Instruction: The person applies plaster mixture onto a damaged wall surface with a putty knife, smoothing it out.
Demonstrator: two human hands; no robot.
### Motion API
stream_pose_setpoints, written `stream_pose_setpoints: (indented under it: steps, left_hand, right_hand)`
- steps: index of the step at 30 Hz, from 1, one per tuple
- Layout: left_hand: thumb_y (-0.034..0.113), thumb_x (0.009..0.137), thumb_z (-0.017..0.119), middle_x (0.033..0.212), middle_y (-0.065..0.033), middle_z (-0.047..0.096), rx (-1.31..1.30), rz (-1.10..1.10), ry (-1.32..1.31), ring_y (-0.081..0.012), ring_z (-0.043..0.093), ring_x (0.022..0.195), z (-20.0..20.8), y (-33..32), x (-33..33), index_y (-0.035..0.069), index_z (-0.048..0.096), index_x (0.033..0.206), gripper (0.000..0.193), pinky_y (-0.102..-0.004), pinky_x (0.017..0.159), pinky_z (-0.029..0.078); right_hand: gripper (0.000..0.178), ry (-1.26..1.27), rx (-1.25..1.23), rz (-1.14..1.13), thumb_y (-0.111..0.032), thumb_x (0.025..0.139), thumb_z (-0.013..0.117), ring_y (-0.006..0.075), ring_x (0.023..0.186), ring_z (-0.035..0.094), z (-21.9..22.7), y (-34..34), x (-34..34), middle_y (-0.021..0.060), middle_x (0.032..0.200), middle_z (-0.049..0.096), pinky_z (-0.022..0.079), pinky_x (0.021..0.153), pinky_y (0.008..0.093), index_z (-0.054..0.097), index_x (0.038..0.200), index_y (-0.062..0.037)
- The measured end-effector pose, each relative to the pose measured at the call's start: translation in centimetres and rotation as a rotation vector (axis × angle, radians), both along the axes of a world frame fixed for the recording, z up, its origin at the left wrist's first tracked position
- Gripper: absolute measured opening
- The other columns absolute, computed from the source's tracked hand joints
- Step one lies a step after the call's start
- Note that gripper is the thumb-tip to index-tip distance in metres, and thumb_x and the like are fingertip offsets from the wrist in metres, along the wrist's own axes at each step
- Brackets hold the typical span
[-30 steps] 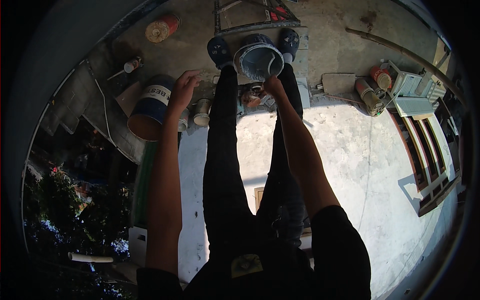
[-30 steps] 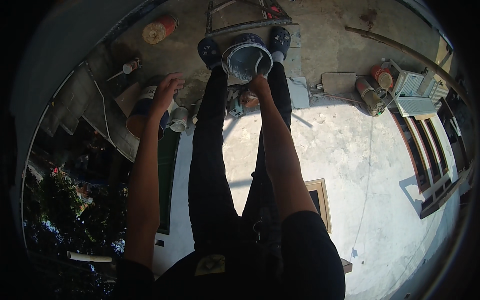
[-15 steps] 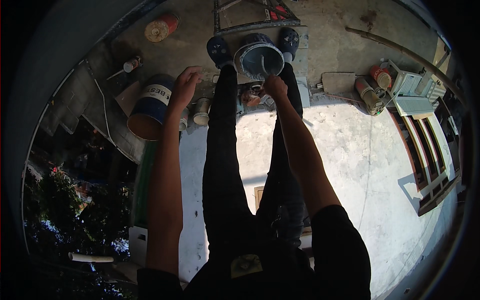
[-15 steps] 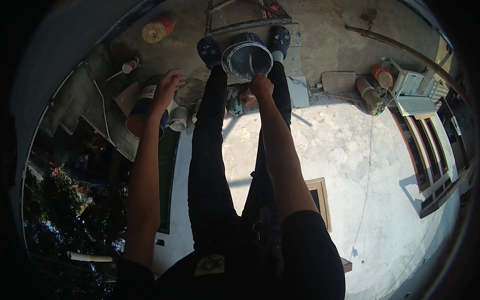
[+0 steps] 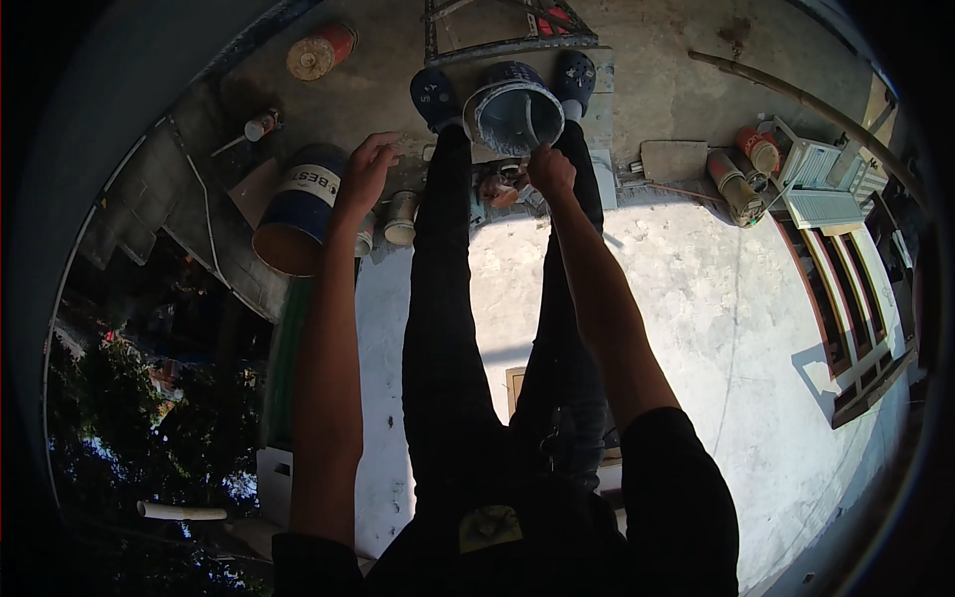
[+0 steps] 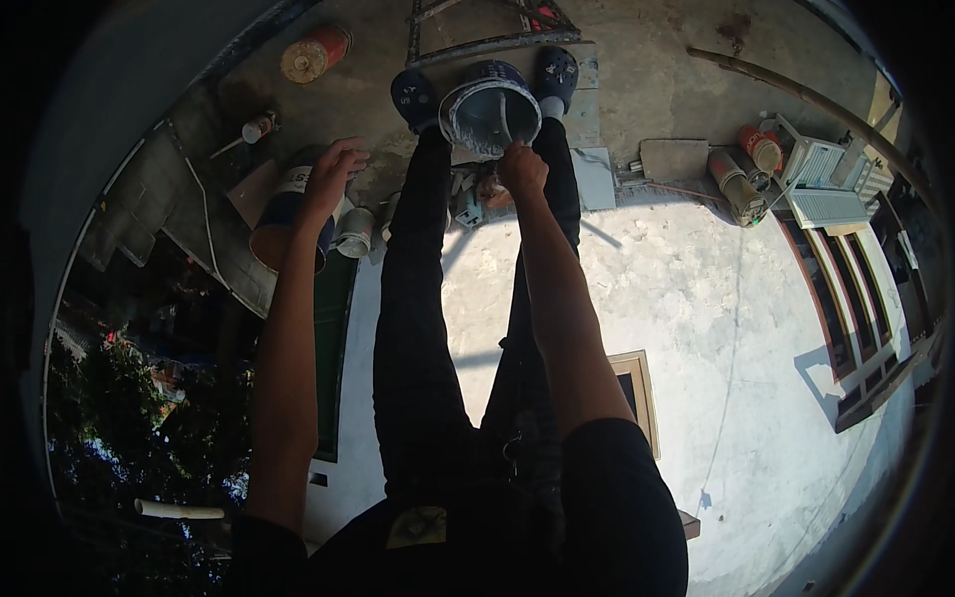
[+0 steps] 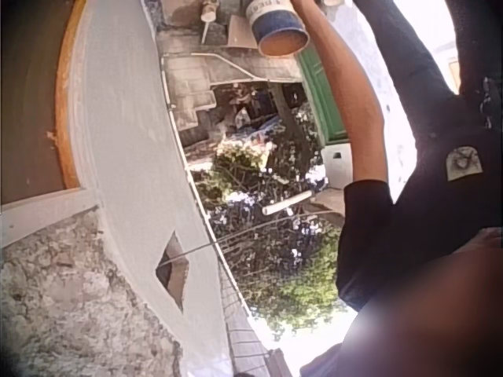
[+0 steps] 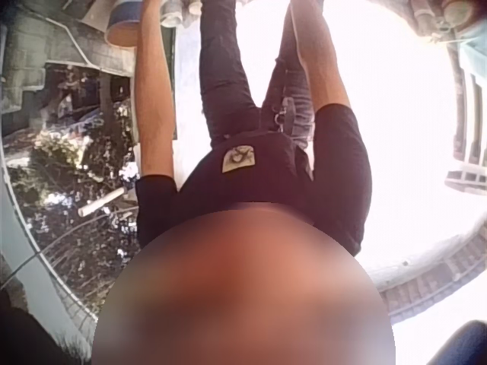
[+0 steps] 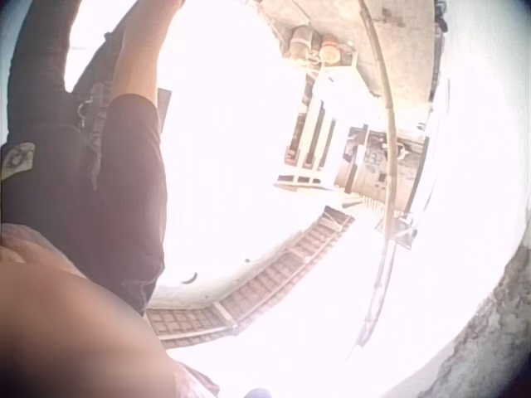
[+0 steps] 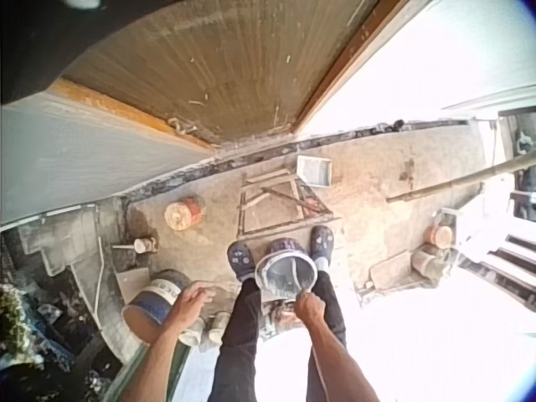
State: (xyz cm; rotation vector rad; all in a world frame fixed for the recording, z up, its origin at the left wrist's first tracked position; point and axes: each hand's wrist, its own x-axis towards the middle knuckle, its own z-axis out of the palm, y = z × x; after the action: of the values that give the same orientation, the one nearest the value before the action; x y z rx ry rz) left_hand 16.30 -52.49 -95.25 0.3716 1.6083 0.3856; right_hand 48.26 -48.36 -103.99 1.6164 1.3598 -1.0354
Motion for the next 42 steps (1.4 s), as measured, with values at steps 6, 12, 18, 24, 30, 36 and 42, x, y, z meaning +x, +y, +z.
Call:
stream_pose_setpoints:
  steps: [6, 12, 18, 24, 30, 36, 42]
  left_hand:
    - [0.02, 0.097, 0.046, 0.107, -0.0164, 0.066, 0.024, 0.003, 0.038, -0.0245, 0.065, 0.1, 1.9, -0.2, -1.3, -0.001, 0.057, 0.122, 0.034, -0.0322, 0.088, 0.049]
    - [0.02, 0.097, 0.047, 0.105, -0.0149, 0.066, 0.053, -0.087, 0.053, -0.0227, 0.066, 0.095, 5.8, 3.7, 1.3, -0.001, 0.057, 0.12, 0.032, -0.033, 0.086, 0.051]
    - [0.024, 0.098, 0.044, 0.112, -0.0143, 0.064, 0.183, -0.095, 0.115, -0.022, 0.063, 0.102, 13.9, 3.5, -1.0, 0.004, 0.055, 0.126, 0.036, -0.0315, 0.086, 0.046]
    - [0.016, 0.096, 0.047, 0.107, -0.014, 0.065, 0.274, -0.006, 0.132, -0.021, 0.064, 0.099, 23.3, 4.9, 0.9, -0.002, 0.056, 0.122, 0.033, -0.0317, 0.087, 0.051]
    - [0.023, 0.1, 0.047, 0.114, -0.0124, 0.065, 0.403, 0.156, 0.162, -0.0203, 0.063, 0.103, 32.2, 8.1, 0.9, 0.001, 0.055, 0.126, 0.035, -0.033, 0.09, 0.048]
    - [0.027, 0.101, 0.046, 0.118, -0.0108, 0.064, 0.8, 0.232, 0.229, -0.0193, 0.061, 0.109, 45.1, 16.0, -1.5, 0.002, 0.055, 0.128, 0.038, -0.0322, 0.095, 0.044]
    - [0.023, 0.101, 0.047, 0.118, -0.0104, 0.065, 1.239, 0.254, 0.365, -0.0192, 0.061, 0.11, 59.2, 23.3, -7.1, 0.001, 0.057, 0.126, 0.035, -0.0315, 0.097, 0.043]
  right_hand:
    - [0.038, 0.099, -0.157, 0.038, -0.03, 0.088, 0.049, 0.0402, 0.103, 0.065, 0.7, -1.3, -0.9, 0.0239, 0.105, 0.068, 0.051, 0.089, 0.0504, 0.063, 0.108, -0.0017]
    - [0.036, 0.232, 0.078, -0.483, -0.029, 0.082, 0.06, 0.0345, 0.07, 0.07, 2.1, -1.8, 5.2, 0.0214, 0.077, 0.068, 0.055, 0.065, 0.0433, 0.064, 0.086, 0.0075]
    - [0.029, 0.547, -0.189, -1.111, -0.026, 0.089, 0.06, 0.0179, 0.06, 0.062, 17.1, 2.1, 2.8, 0.0125, 0.076, 0.069, 0.047, 0.053, 0.0314, 0.063, 0.09, 0.003]
    - [0.003, 0.882, -0.359, -1.264, -0.012, 0.097, 0.052, 0.0141, 0.069, 0.06, 30.7, 6.1, 5.6, 0.0104, 0.088, 0.067, 0.049, 0.062, 0.0267, 0.051, 0.099, -0.0094]
    - [0.024, 1.192, -0.326, -1.396, 0.005, 0.091, 0.052, 0.0221, 0.08, 0.063, 38.9, 12.4, 5.0, 0.0166, 0.102, 0.065, 0.052, 0.075, 0.0338, 0.046, 0.112, -0.0046]
    - [0.034, 1.574, -0.244, -1.273, 0.009, 0.087, 0.05, 0.0238, 0.078, 0.061, 47.4, 22.8, 3.4, 0.0147, 0.094, 0.063, 0.052, 0.069, 0.0345, 0.044, 0.118, -0.0046]
    - [0.034, 1.353, 0.079, -1.046, 0.002, 0.073, 0.042, 0.0166, 0.06, 0.051, 52.5, 29.2, 3.2, 0.0119, 0.079, 0.056, 0.037, 0.044, 0.0276, 0.044, 0.107, -0.0037]
